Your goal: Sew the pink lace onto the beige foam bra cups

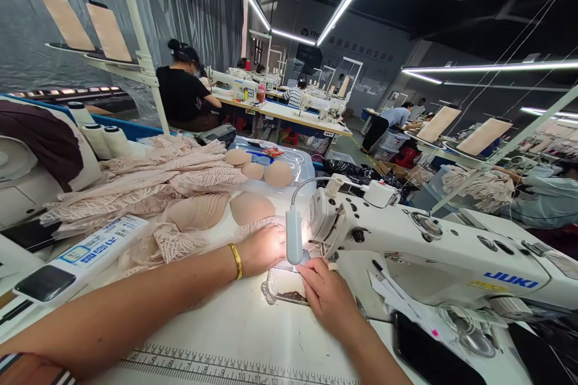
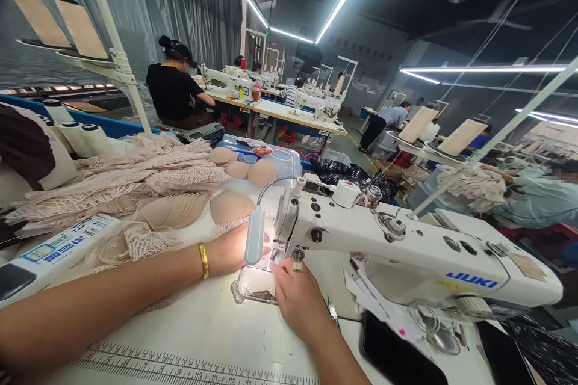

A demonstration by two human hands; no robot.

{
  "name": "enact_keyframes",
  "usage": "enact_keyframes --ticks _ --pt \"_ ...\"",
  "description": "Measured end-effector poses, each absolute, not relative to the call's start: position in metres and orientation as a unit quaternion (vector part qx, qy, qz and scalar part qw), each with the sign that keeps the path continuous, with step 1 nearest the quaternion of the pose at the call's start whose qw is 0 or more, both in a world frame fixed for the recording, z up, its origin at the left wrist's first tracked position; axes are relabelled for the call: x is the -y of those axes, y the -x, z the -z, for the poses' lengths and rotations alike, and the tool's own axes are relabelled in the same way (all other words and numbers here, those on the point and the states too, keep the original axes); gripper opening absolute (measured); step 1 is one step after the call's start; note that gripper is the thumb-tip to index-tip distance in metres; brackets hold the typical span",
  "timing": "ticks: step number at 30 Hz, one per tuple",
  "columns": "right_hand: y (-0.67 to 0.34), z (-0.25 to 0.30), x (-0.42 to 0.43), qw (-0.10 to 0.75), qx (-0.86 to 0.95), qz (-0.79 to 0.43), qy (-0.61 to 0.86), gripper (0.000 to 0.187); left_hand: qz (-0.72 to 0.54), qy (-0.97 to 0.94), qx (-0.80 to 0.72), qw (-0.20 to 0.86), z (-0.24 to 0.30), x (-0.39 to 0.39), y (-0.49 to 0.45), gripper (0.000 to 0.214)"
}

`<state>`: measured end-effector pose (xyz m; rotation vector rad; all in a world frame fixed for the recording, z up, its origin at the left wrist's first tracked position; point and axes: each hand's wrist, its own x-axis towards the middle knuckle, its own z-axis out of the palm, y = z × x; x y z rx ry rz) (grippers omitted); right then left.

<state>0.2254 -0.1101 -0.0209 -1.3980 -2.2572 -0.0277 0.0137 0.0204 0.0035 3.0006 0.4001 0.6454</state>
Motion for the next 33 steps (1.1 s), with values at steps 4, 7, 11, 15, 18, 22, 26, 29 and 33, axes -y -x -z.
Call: enact_keyframes --ticks 4,7,11,15,18,22,26,29,33 --pt "-0.226 0.019 0.111 0.270 0.829 0.004 0.490 0.029 -0.218 -0.965 -0.142 0.042 -0.004 -0.020 -0.017 0.027" --pt "-0.219 0.012 0.117 0.312 0.801 -0.085 0.504 0.022 -0.222 -0.963 -0.142 0.061 -0.010 -0.012 -0.009 0.024" --pt "-0.194 0.001 0.122 0.398 0.626 -0.394 0.542 0.020 -0.225 -0.959 -0.130 0.110 -0.022 0.040 0.019 0.014" --pt "-0.162 -0.002 0.127 0.504 0.497 -0.478 0.520 0.036 -0.176 -0.765 -0.261 0.562 -0.021 0.109 0.038 0.029" --pt "-0.146 0.000 0.146 0.523 0.524 -0.447 0.502 0.039 -0.252 -0.458 -0.325 0.788 -0.012 0.127 0.038 0.042" --pt "-0.164 0.014 0.193 0.439 0.644 -0.333 0.531 0.037 -0.424 -0.274 -0.343 0.792 -0.007 0.115 0.035 0.040" --pt "-0.229 0.038 0.224 0.383 0.701 -0.019 0.601 0.024 -0.396 -0.240 -0.351 0.814 -0.009 0.109 0.041 0.033" --pt "-0.264 0.042 0.226 0.349 0.710 0.091 0.605 0.019 -0.373 -0.227 -0.331 0.836 -0.012 0.114 0.041 0.031" --pt "-0.235 0.018 0.216 0.369 0.715 0.049 0.592 0.028 -0.354 -0.285 -0.310 0.835 -0.017 0.126 0.036 0.039"
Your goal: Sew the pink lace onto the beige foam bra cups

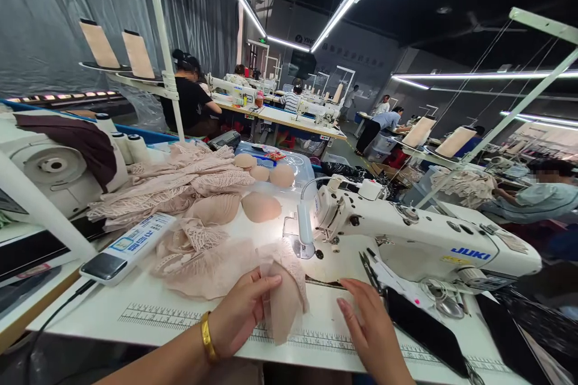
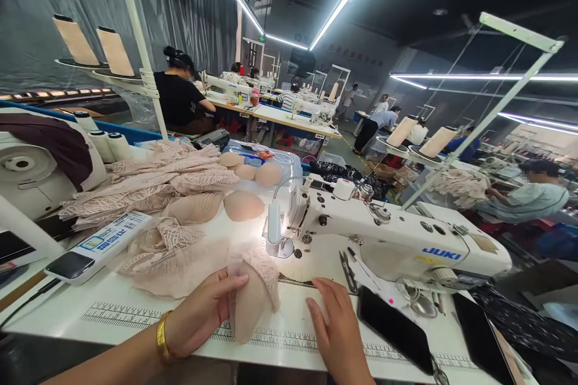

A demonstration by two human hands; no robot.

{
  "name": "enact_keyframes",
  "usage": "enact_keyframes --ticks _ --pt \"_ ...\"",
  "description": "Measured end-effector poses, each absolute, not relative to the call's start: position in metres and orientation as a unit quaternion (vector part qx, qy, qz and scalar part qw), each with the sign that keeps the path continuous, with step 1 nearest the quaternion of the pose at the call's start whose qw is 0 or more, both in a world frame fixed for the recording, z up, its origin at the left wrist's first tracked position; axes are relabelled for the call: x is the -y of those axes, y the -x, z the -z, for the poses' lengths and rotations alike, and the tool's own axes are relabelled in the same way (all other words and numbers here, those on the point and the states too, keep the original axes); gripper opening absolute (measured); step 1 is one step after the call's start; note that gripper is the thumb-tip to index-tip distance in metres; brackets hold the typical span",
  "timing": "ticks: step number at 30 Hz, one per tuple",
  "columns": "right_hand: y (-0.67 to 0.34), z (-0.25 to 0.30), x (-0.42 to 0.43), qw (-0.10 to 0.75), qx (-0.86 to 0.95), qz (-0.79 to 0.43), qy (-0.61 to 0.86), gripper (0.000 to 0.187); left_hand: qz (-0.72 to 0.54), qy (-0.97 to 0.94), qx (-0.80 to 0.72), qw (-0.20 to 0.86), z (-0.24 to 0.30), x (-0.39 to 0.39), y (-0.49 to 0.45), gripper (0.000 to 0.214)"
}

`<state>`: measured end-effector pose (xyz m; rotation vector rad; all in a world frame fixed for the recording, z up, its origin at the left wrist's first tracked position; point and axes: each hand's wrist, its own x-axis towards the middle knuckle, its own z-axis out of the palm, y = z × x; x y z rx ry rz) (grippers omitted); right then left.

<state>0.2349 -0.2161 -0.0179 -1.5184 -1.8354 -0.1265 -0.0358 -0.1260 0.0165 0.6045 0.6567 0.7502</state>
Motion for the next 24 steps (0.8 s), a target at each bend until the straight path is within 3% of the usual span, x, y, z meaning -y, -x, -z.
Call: enact_keyframes --ticks 3,5,8,11,13,15,17,20,24 --pt "-0.188 -0.006 0.200 0.410 0.728 -0.080 0.544 0.042 -0.335 -0.366 -0.310 0.811 -0.018 0.136 0.035 0.040" --pt "-0.172 -0.015 0.182 0.437 0.722 -0.137 0.519 0.022 -0.292 -0.384 -0.297 0.824 -0.020 0.140 0.040 0.037" --pt "-0.176 -0.014 0.163 0.482 0.639 -0.193 0.568 0.029 -0.259 -0.343 -0.249 0.868 -0.026 0.139 0.052 0.038" --pt "-0.185 -0.003 0.171 0.522 0.529 -0.280 0.607 0.047 -0.341 -0.290 -0.236 0.862 -0.031 0.135 0.058 0.041" --pt "-0.178 0.006 0.188 0.507 0.466 -0.433 0.582 0.058 -0.404 -0.267 -0.237 0.842 -0.031 0.135 0.054 0.039" --pt "-0.162 0.011 0.204 0.519 0.434 -0.532 0.509 0.086 -0.433 -0.258 -0.230 0.833 -0.029 0.139 0.045 0.040" --pt "-0.144 0.012 0.212 0.580 0.387 -0.535 0.476 0.100 -0.428 -0.259 -0.214 0.839 -0.026 0.143 0.034 0.043" --pt "-0.127 0.010 0.206 0.660 0.295 -0.503 0.474 0.096 -0.413 -0.273 -0.203 0.845 -0.023 0.144 0.021 0.046" --pt "-0.127 0.016 0.198 0.678 0.270 -0.490 0.477 0.093 -0.437 -0.285 -0.260 0.813 -0.024 0.132 0.013 0.038"
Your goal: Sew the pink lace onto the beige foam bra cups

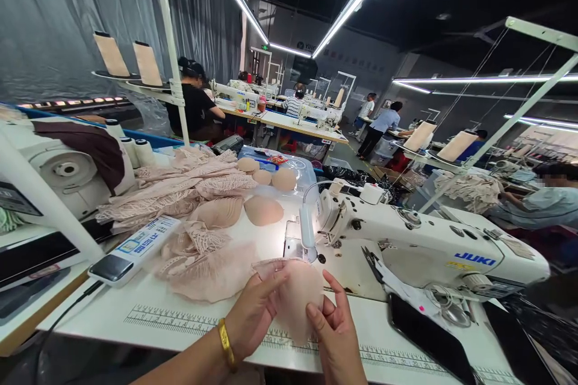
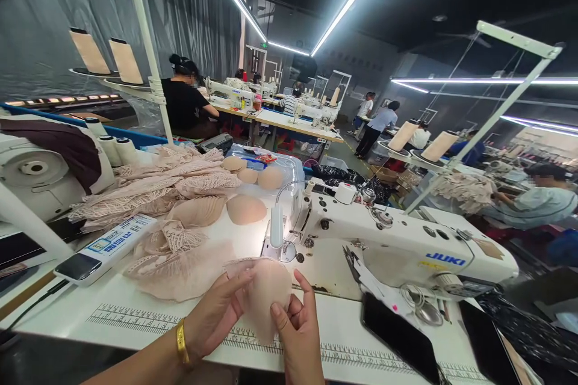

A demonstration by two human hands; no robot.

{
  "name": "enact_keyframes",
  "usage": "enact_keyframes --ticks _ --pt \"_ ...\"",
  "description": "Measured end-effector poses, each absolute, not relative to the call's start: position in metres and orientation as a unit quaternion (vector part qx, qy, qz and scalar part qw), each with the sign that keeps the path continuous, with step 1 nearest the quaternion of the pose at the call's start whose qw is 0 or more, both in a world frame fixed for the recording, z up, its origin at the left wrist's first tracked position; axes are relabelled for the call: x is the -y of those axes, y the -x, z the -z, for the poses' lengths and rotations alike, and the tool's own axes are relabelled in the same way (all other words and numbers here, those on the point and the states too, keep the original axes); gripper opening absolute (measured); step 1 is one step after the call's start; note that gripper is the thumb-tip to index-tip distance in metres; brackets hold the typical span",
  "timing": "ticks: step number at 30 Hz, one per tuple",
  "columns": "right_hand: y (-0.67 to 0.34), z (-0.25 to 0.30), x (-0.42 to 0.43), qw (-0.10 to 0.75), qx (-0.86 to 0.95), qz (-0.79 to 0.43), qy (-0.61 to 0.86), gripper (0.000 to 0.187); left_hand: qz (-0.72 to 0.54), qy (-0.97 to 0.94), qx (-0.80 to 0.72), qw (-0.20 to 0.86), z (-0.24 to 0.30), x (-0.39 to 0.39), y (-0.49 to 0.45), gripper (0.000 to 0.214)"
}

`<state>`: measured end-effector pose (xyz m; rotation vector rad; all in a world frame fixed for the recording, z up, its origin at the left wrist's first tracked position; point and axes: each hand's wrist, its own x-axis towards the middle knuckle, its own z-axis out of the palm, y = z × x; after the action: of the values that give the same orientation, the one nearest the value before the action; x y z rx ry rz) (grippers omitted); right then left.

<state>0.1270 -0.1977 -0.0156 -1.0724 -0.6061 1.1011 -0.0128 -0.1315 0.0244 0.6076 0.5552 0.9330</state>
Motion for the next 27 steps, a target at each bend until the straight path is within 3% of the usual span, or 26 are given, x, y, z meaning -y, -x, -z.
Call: enact_keyframes --ticks 11,27 --pt "-0.127 0.028 0.197 0.681 0.274 -0.504 0.454 0.097 -0.455 -0.302 -0.316 0.776 -0.031 0.123 0.004 0.047" --pt "-0.129 0.032 0.194 0.677 0.295 -0.476 0.477 0.099 -0.385 -0.303 -0.259 0.832 -0.040 0.123 -0.004 0.047"
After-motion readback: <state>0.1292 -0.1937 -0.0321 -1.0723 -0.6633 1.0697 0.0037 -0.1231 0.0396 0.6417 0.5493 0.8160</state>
